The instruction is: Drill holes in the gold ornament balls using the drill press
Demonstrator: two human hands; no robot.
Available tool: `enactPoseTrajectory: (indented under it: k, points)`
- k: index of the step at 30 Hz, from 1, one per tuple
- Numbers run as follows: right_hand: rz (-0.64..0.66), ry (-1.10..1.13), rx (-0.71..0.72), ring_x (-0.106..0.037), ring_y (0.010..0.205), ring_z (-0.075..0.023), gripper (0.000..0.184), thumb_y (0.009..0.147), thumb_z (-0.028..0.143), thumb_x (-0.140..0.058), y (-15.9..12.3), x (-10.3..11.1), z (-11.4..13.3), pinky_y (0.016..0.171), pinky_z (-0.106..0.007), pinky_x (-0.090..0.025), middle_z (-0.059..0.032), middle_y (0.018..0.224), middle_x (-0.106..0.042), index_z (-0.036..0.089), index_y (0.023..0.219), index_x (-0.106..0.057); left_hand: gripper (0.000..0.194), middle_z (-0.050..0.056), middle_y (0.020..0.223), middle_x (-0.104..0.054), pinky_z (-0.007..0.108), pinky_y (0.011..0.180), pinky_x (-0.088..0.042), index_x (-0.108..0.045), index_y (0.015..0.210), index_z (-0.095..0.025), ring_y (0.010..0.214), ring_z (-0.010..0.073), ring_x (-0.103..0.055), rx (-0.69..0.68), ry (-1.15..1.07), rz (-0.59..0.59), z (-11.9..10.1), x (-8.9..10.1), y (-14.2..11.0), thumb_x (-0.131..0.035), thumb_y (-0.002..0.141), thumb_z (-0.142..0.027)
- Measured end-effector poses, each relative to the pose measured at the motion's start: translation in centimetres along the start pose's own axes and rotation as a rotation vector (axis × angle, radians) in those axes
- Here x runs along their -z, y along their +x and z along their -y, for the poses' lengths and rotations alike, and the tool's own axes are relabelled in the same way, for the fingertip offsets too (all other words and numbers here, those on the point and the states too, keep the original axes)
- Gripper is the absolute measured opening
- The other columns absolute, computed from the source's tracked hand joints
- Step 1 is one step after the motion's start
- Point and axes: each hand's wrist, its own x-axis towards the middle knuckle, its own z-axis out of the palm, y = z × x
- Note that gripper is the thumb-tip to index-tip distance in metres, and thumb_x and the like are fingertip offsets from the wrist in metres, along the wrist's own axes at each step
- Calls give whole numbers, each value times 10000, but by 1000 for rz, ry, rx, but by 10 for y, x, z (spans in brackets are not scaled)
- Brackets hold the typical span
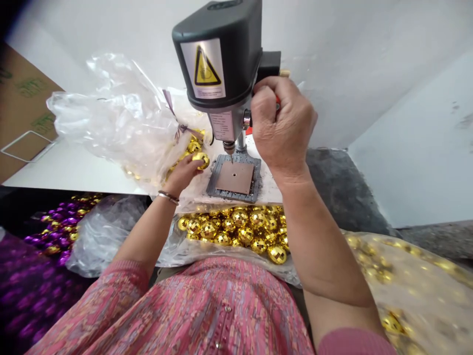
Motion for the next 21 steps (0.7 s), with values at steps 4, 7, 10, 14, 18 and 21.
enactPoseTrajectory:
  k: [4,7,10,14,18,21]
  points:
    - [-16,11,-23,-599,782,-23,329,1022,283,-480,0,-3,1,780,-184,-445,-1,854,-693,82,992,-739,295,39,920,-756,263,637,-539,-663,1102,-194,755,175,-746,251,-615,238,0,1,-29,-680,923,-429]
    - [-22,11,-55,-574,761,-25,308,991,252,-488,1,-3,5,784,-187,-428,-4,833,-694,88,972,-747,325,13,883,-762,231,560,-495,-650,1125,-219,660,148,-718,313,-749,310,-1,-8,-42,-757,908,-436]
    - [-35,-15,-76,-563,741,-38,310,970,250,-490,1,-4,10,774,-194,-428,-17,825,-710,95,954,-758,356,2,901,-769,206,569,-495,-654,1147,-225,665,119,-703,298,-767,332,-3,-18,-46,-830,862,-347]
    - [-61,-45,-64,-575,737,-58,352,947,281,-488,1,-5,15,759,-209,-433,-38,823,-733,87,938,-782,400,-17,876,-744,178,564,-478,-652,1091,-204,657,91,-687,274,-659,325,-8,-29,-44,-879,762,-189]
    - [-48,-64,-69,-594,765,-73,360,935,280,-490,3,-6,16,783,-230,-432,-50,833,-735,89,933,-796,375,-30,845,-712,164,542,-462,-643,1088,-187,617,73,-677,281,-486,307,-16,-41,-41,-869,789,-203]
    - [-29,-92,-67,-575,778,-84,371,945,301,-489,10,-5,12,804,-260,-401,-54,844,-726,98,925,-798,379,-49,815,-681,164,538,-457,-642,1115,-190,578,57,-643,260,-373,311,-23,-49,-39,-867,810,-205]
